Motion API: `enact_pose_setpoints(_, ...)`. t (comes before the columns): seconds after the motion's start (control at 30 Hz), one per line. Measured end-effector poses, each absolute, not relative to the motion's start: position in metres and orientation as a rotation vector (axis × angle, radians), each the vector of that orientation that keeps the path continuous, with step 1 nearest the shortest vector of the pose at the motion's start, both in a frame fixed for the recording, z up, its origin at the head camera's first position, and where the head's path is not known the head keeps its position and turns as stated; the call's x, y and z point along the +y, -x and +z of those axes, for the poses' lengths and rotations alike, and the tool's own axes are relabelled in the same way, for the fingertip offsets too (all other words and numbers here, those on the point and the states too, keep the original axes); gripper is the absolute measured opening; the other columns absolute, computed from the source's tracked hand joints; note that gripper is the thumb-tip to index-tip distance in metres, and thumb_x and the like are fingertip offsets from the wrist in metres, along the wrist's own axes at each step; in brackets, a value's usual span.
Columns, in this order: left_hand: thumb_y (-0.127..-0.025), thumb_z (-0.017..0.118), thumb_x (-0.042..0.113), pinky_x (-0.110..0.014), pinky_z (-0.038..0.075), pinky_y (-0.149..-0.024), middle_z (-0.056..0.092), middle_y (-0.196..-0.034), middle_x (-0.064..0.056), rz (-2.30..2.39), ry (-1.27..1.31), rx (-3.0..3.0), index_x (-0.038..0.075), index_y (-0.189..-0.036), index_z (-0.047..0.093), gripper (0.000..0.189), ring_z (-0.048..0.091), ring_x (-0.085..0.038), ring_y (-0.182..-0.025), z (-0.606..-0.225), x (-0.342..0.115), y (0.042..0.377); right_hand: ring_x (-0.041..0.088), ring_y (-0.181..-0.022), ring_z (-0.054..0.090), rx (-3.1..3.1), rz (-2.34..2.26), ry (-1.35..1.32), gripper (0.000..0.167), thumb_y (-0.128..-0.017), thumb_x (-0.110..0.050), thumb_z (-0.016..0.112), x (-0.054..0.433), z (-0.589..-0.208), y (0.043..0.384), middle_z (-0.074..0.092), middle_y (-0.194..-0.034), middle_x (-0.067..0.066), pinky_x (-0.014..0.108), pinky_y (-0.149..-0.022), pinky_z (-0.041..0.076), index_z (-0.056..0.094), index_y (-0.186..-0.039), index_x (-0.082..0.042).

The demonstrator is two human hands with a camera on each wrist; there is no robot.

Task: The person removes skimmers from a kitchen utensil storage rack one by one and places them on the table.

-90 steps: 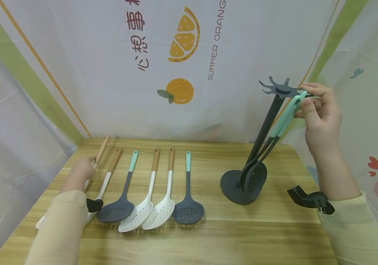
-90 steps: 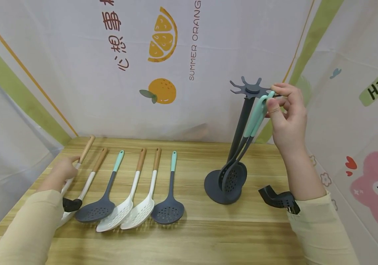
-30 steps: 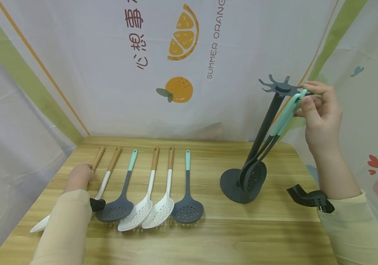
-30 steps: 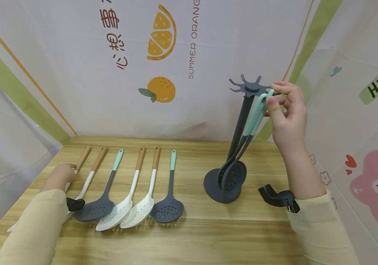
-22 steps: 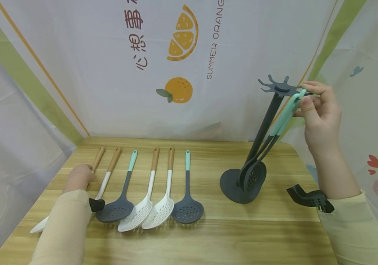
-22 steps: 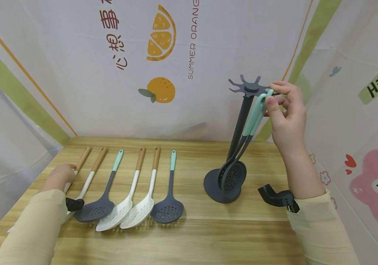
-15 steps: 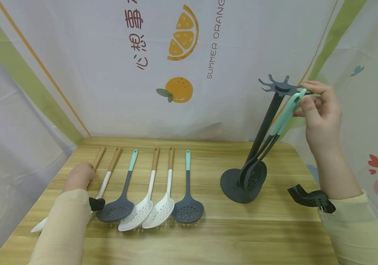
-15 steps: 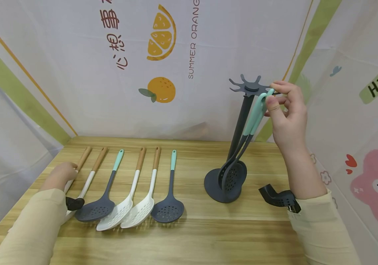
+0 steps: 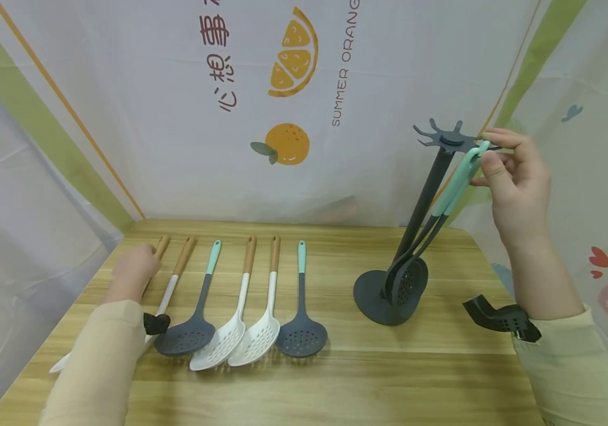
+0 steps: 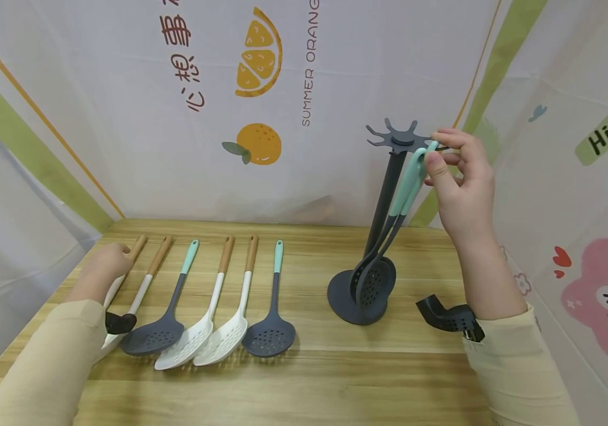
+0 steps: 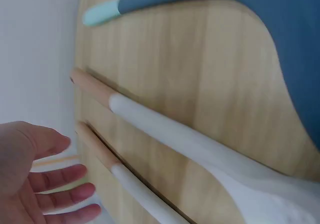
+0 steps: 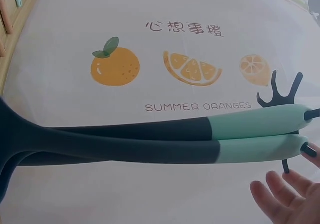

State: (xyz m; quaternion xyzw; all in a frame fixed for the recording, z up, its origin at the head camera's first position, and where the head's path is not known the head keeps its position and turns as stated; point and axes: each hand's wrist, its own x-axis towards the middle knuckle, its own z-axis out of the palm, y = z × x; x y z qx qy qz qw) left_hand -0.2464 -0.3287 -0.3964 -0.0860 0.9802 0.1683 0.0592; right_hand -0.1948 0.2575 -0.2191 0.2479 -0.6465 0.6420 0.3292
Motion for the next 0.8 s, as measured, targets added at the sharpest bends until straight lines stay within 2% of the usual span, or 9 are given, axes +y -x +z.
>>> enact_pose_setpoints(0.1, -0.090, 0.041, 0.009, -0.045, 0.046, -0.063, 0.043, -0.131, -0.036, 0.523, 0.223, 2.998, -0.010, -0.135, 0.042, 0.049, 0.050, -0.050, -0.105, -0.388, -0.319, 0.254, 0.015, -0.091, 0.057, -1.745, 1.642, -0.613, 0.024, -0.094, -0.007, 0.060, 0.258, -0.217, 0.192, 0.048, -0.129, 0.013, 0.016, -0.067, 0.052, 0.062, -0.117, 0.000)
enact_pose_setpoints(0.17, -0.090, 0.040, 0.010, -0.038, 0.043, -0.054, 0.056, -0.116, -0.032, 0.563, 0.212, 3.025, -0.008, -0.137, 0.041, 0.050, 0.057, -0.043, -0.086, -0.384, -0.311, 0.259, 0.016, -0.092, 0.057, -1.766, 1.627, -0.596, 0.024, -0.094, -0.006, 0.060, 0.257, -0.216, 0.190, 0.048, -0.130, 0.013, 0.016, -0.068, 0.052, 0.062, -0.118, -0.001)
enact_pose_setpoints(0.23, -0.091, 0.040, 0.011, -0.031, 0.039, -0.045, 0.062, -0.087, -0.022, 0.600, 0.187, 3.069, -0.006, -0.138, 0.042, 0.050, 0.054, -0.030, -0.061, -0.378, -0.302, 0.262, 0.016, -0.093, 0.058, -1.778, 1.619, -0.588, 0.024, -0.094, -0.005, 0.059, 0.257, -0.215, 0.189, 0.048, -0.129, 0.013, 0.016, -0.068, 0.052, 0.062, -0.117, -0.001)
enact_pose_setpoints(0.3, -0.090, 0.040, 0.012, -0.026, 0.032, -0.040, 0.051, -0.062, -0.010, 0.630, 0.152, 3.119, -0.005, -0.138, 0.042, 0.050, 0.039, -0.018, -0.044, -0.373, -0.291, 0.265, 0.016, -0.094, 0.058, -1.777, 1.622, -0.587, 0.023, -0.094, -0.005, 0.059, 0.256, -0.214, 0.188, 0.049, -0.129, 0.013, 0.015, -0.067, 0.052, 0.063, -0.116, -0.001)
enact_pose_setpoints(0.33, -0.090, 0.040, 0.011, -0.024, 0.029, -0.038, 0.043, -0.055, -0.004, 0.645, 0.125, 3.146, -0.004, -0.138, 0.043, 0.050, 0.030, -0.012, -0.041, -0.369, -0.286, 0.266, 0.015, -0.094, 0.058, -1.772, 1.629, -0.592, 0.023, -0.093, -0.004, 0.060, 0.256, -0.214, 0.187, 0.049, -0.129, 0.013, 0.015, -0.067, 0.052, 0.063, -0.116, 0.000)
enact_pose_setpoints(0.37, -0.090, 0.040, 0.012, -0.024, 0.028, -0.037, 0.042, -0.053, -0.002, 0.659, 0.096, 3.171, -0.003, -0.138, 0.043, 0.050, 0.029, -0.011, -0.041, -0.365, -0.280, 0.266, 0.015, -0.094, 0.058, -1.768, 1.634, -0.595, 0.023, -0.093, -0.004, 0.060, 0.256, -0.213, 0.187, 0.049, -0.129, 0.013, 0.015, -0.067, 0.052, 0.063, -0.115, 0.000)
enact_pose_setpoints(0.47, -0.091, 0.042, 0.012, -0.025, 0.028, -0.036, 0.047, -0.056, -0.003, 0.686, -0.025, 3.268, -0.003, -0.135, 0.046, 0.047, 0.032, -0.012, -0.040, -0.354, -0.264, 0.268, 0.015, -0.093, 0.058, -1.762, 1.643, -0.599, 0.023, -0.093, -0.004, 0.061, 0.256, -0.213, 0.186, 0.051, -0.128, 0.014, 0.015, -0.068, 0.052, 0.064, -0.114, 0.001)
enact_pose_setpoints(0.63, -0.093, 0.046, 0.018, -0.029, 0.034, -0.040, 0.062, -0.084, -0.013, 0.713, -0.177, 3.349, -0.001, -0.133, 0.051, 0.044, 0.044, -0.018, -0.049, -0.334, -0.236, 0.270, 0.014, -0.091, 0.058, -1.799, 1.611, -0.569, 0.024, -0.093, -0.005, 0.061, 0.256, -0.212, 0.184, 0.051, -0.130, 0.015, 0.015, -0.068, 0.052, 0.065, -0.116, 0.000)
enact_pose_setpoints(0.8, -0.095, 0.049, 0.023, -0.031, 0.037, -0.042, 0.065, -0.095, -0.015, 0.710, -0.296, 3.386, 0.004, -0.133, 0.053, 0.042, 0.048, -0.020, -0.052, -0.317, -0.208, 0.268, 0.015, -0.094, 0.058, -1.841, 1.579, -0.532, 0.028, -0.094, -0.006, 0.059, 0.256, -0.212, 0.182, 0.053, -0.129, 0.014, 0.015, -0.071, 0.051, 0.064, -0.121, -0.002)
